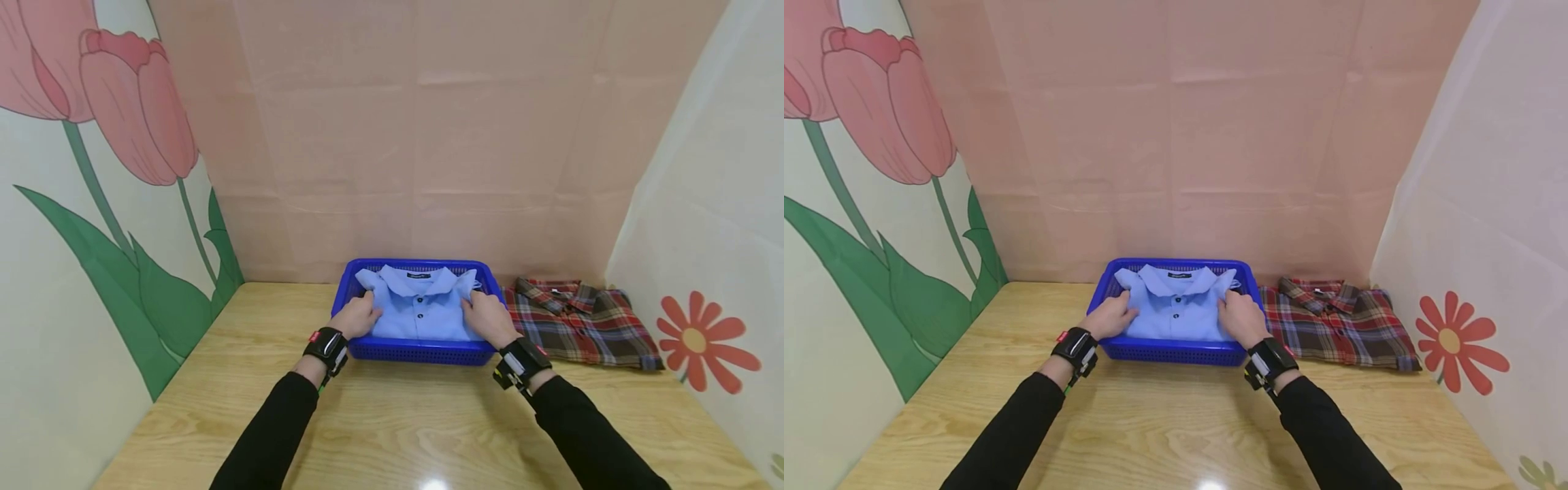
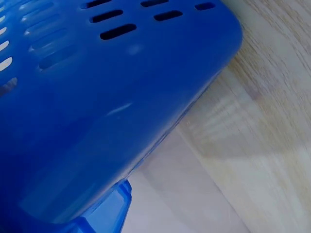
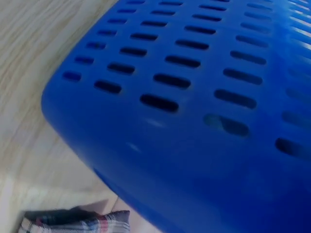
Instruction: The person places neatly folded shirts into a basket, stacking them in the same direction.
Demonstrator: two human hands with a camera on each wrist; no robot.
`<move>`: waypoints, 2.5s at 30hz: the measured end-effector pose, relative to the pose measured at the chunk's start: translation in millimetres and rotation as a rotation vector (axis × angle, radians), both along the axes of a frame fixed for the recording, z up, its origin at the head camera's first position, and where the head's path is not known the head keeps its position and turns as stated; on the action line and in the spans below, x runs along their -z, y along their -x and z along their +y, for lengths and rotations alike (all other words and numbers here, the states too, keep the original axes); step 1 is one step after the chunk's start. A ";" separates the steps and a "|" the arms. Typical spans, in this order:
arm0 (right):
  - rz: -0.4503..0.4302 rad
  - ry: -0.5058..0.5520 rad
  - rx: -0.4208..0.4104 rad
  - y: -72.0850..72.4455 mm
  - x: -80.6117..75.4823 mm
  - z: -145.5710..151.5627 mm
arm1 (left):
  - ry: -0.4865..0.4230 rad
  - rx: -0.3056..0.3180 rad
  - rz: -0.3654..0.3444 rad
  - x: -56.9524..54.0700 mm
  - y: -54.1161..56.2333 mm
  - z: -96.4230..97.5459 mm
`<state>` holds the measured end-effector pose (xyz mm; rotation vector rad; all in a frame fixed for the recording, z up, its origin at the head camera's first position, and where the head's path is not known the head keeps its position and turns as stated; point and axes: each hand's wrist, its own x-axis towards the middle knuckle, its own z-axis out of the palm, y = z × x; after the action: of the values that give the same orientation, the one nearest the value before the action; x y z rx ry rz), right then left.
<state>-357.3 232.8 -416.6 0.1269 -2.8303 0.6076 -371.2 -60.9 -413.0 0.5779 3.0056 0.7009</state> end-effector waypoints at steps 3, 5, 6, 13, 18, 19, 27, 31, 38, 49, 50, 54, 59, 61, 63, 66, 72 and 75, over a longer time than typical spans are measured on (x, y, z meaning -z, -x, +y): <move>-0.022 0.005 0.004 -0.3 0.8 0.2 | 0.004 -0.051 0.057 3.5 1.6 1.3; 0.011 -0.018 0.010 -1.2 2.1 0.1 | -0.006 -0.086 0.102 5.8 2.2 2.1; 0.033 -0.033 0.016 -1.8 3.2 0.0 | -0.009 -0.099 0.125 6.6 2.3 2.4; 0.306 -0.247 -0.124 -3.7 7.9 -5.4 | 0.053 -0.007 0.241 5.1 -2.3 1.8; 0.171 -0.316 -0.247 -4.2 6.6 -12.2 | 0.151 0.097 0.158 3.2 -4.2 5.0; 0.116 -0.310 -0.249 -4.2 5.9 -12.7 | 0.162 0.102 0.132 3.3 -3.9 5.7; -0.210 -0.291 -0.217 -3.4 4.8 -12.2 | 0.219 0.064 -0.027 6.2 0.1 8.2; -0.297 -0.300 -0.225 -1.3 6.1 -12.4 | 0.218 0.053 -0.089 8.4 2.7 8.1; -0.378 -0.297 -0.240 2.0 6.2 -13.0 | 0.216 0.061 -0.140 8.3 4.9 6.6; -0.400 -0.238 -0.247 5.6 6.1 -11.7 | 0.195 0.074 -0.119 9.6 9.3 7.8; -0.366 -0.244 -0.252 5.4 6.5 -10.4 | 0.190 0.076 -0.112 9.9 9.6 8.3; -0.220 -0.235 -0.268 4.1 7.8 -5.4 | 0.152 0.084 -0.076 10.4 10.1 10.1; -0.128 -0.185 -0.271 2.3 8.1 -0.9 | 0.095 0.100 0.016 11.3 11.0 10.5; -0.084 -0.169 -0.269 1.8 6.2 0.9 | 0.068 0.105 0.051 11.3 11.3 10.5; -0.038 -0.137 -0.259 1.8 2.9 3.4 | 0.033 0.110 0.077 9.7 11.6 11.1; 0.023 -0.083 -0.243 1.2 -0.4 9.5 | -0.019 0.109 0.099 6.9 8.5 14.3; 0.094 0.019 -0.195 -6.4 -3.4 27.1 | -0.073 0.130 0.175 0.0 -0.8 27.8; 0.125 0.075 -0.175 -13.2 -1.9 37.3 | -0.096 0.161 0.227 -2.2 -5.2 37.5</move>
<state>-344.1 270.1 -414.8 0.3887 -2.6898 0.7149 -366.0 -23.4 -410.8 0.9536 3.0910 0.8237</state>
